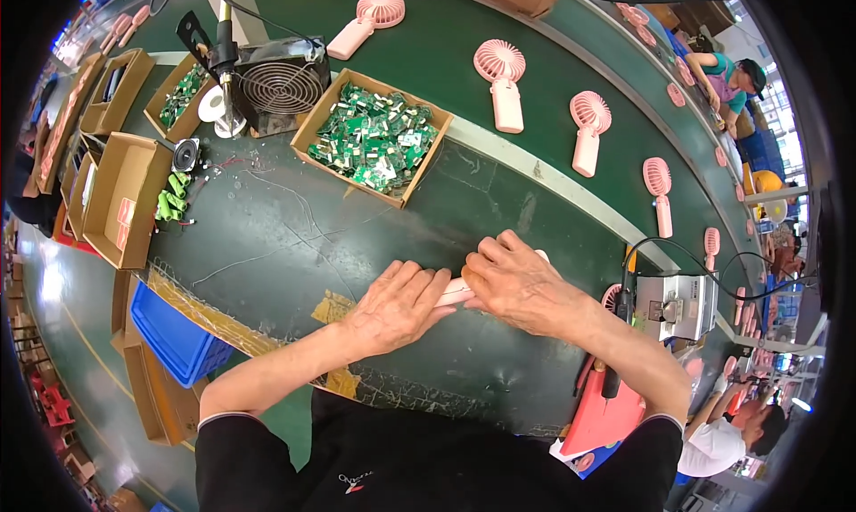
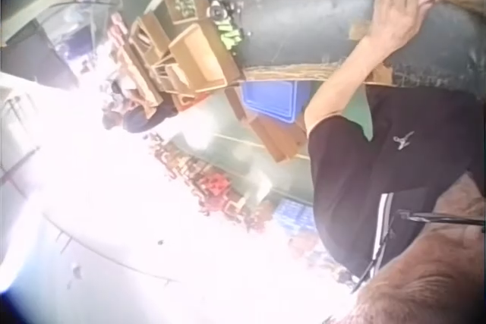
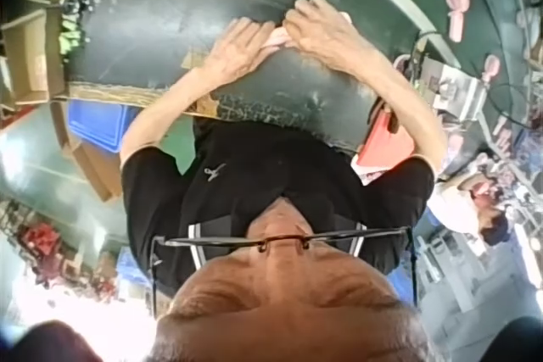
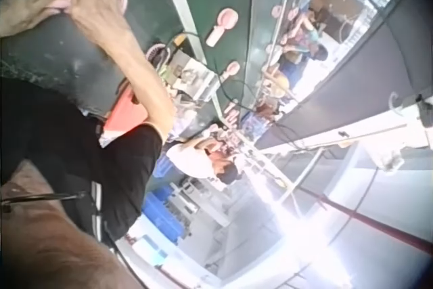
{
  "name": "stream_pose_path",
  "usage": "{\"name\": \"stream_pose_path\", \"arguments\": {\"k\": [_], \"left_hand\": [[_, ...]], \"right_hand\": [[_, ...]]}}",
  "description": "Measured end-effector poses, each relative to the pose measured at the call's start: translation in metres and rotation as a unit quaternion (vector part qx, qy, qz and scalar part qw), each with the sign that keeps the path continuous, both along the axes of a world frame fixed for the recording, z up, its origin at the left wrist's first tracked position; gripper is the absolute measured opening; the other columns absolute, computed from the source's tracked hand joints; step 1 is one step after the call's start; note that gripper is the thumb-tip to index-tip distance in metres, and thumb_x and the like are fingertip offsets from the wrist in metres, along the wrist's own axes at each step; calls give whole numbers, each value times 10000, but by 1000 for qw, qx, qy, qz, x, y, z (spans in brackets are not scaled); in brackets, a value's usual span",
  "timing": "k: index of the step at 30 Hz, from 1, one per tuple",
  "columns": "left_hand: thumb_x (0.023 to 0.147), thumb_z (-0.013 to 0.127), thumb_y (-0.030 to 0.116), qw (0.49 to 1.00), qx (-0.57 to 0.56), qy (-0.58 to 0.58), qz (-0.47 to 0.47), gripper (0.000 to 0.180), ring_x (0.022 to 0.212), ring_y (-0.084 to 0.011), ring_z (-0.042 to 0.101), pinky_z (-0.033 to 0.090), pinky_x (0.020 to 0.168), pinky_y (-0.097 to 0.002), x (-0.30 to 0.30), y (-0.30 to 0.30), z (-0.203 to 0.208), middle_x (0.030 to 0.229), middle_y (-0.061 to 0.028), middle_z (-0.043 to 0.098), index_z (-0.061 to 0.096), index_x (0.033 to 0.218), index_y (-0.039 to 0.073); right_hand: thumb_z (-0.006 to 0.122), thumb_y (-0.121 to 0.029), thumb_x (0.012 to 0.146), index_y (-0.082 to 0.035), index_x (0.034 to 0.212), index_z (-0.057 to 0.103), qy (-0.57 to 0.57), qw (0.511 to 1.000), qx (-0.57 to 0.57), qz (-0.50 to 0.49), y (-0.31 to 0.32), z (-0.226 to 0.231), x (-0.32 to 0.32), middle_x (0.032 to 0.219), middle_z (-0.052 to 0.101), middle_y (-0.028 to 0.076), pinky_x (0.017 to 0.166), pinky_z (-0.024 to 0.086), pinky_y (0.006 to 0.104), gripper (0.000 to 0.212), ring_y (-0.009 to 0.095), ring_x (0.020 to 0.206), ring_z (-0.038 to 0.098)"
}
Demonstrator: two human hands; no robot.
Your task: The person assembles portable electric fans by inserting circuit components and batteries into the casing handles, fitting the housings together, and driving screws using an electric screwdriver before placing the fans onto the conveyor belt.
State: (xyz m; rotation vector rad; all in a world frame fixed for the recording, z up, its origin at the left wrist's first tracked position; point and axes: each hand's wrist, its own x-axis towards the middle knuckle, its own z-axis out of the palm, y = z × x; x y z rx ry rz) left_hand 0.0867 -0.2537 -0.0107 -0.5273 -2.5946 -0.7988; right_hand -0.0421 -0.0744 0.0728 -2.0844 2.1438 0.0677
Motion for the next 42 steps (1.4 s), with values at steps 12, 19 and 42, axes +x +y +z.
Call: {"name": "stream_pose_path", "arguments": {"k": [12, 19, 42], "left_hand": [[803, 739, 201, 999, 29, 13, -41, 453, 804, -251, 530, 469, 713, -376, -6, -3, -10, 928, -134, 547, 559, 1107, -83], [725, 773, 112, 996, 76, 21, -42, 404, 778, -268, 582, 494, 688, -366, -8, -1, -9, 884, -134, 598, 597, 1038, -74], [880, 656, 145, 503, 553, -641, -176, 317, 517, -211, 603, 476, 433, -315, 0, 67, 28, 791, -137, 637, 518, 1125, -2]], "right_hand": [[686, -233, 791, 39, 890, 626, -5, 998, 26, 51, -8, -3, -6, 856, 545, 97, 748, 389, 366, 295, 230, 834, 488], [701, -232, 764, 38, 870, 622, 1, 998, 34, 55, -8, -1, -3, 824, 544, 93, 719, 379, 356, 301, 226, 801, 491], [626, -201, 711, -16, 910, 608, 73, 935, -313, -148, 104, -12, 94, 1015, 586, 106, 822, 453, 455, 273, 285, 1032, 563]]}}
